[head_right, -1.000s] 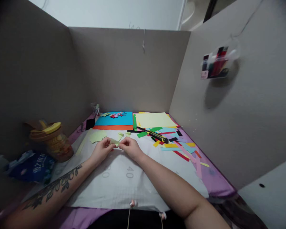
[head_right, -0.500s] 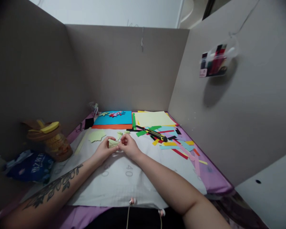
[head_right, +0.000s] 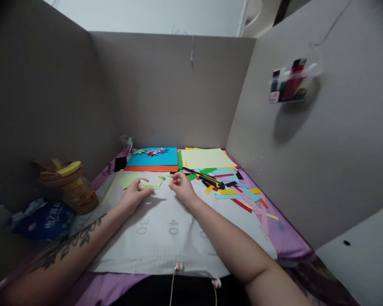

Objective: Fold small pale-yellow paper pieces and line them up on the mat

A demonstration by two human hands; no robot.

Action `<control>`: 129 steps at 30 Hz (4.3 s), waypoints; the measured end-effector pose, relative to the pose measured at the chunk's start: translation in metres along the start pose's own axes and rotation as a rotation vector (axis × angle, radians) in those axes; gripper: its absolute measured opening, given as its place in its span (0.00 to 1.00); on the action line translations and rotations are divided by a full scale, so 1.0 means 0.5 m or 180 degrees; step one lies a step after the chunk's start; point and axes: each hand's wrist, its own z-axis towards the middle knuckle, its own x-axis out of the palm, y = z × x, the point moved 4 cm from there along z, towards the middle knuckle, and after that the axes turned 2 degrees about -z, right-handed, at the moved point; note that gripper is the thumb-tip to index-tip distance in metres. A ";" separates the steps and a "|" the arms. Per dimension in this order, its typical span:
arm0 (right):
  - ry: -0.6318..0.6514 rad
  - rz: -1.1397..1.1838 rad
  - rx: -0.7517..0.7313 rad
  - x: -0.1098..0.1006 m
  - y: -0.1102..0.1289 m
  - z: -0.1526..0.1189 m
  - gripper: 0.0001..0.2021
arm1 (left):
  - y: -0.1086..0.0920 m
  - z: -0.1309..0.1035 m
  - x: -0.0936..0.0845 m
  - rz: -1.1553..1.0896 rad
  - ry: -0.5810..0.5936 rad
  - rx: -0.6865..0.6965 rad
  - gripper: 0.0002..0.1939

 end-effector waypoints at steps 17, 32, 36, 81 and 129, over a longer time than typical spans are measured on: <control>0.0369 -0.1530 -0.1459 0.042 0.033 -0.040 0.08 | -0.001 -0.019 0.025 -0.0188 0.0572 -0.0238 0.27; 0.0185 -0.0515 -0.0336 0.054 0.016 -0.039 0.04 | -0.016 -0.024 0.023 0.1162 0.0219 0.0752 0.14; 0.0275 -0.0398 -0.0298 0.061 0.017 -0.041 0.06 | -0.024 -0.026 0.021 0.1127 0.0038 0.0821 0.11; 0.0264 0.0330 0.0032 0.051 0.004 -0.031 0.06 | -0.026 -0.024 0.023 0.0839 0.0489 0.0736 0.08; -0.0062 0.0425 0.0333 0.050 -0.010 -0.027 0.18 | -0.010 -0.015 0.028 0.0572 0.0336 0.0686 0.10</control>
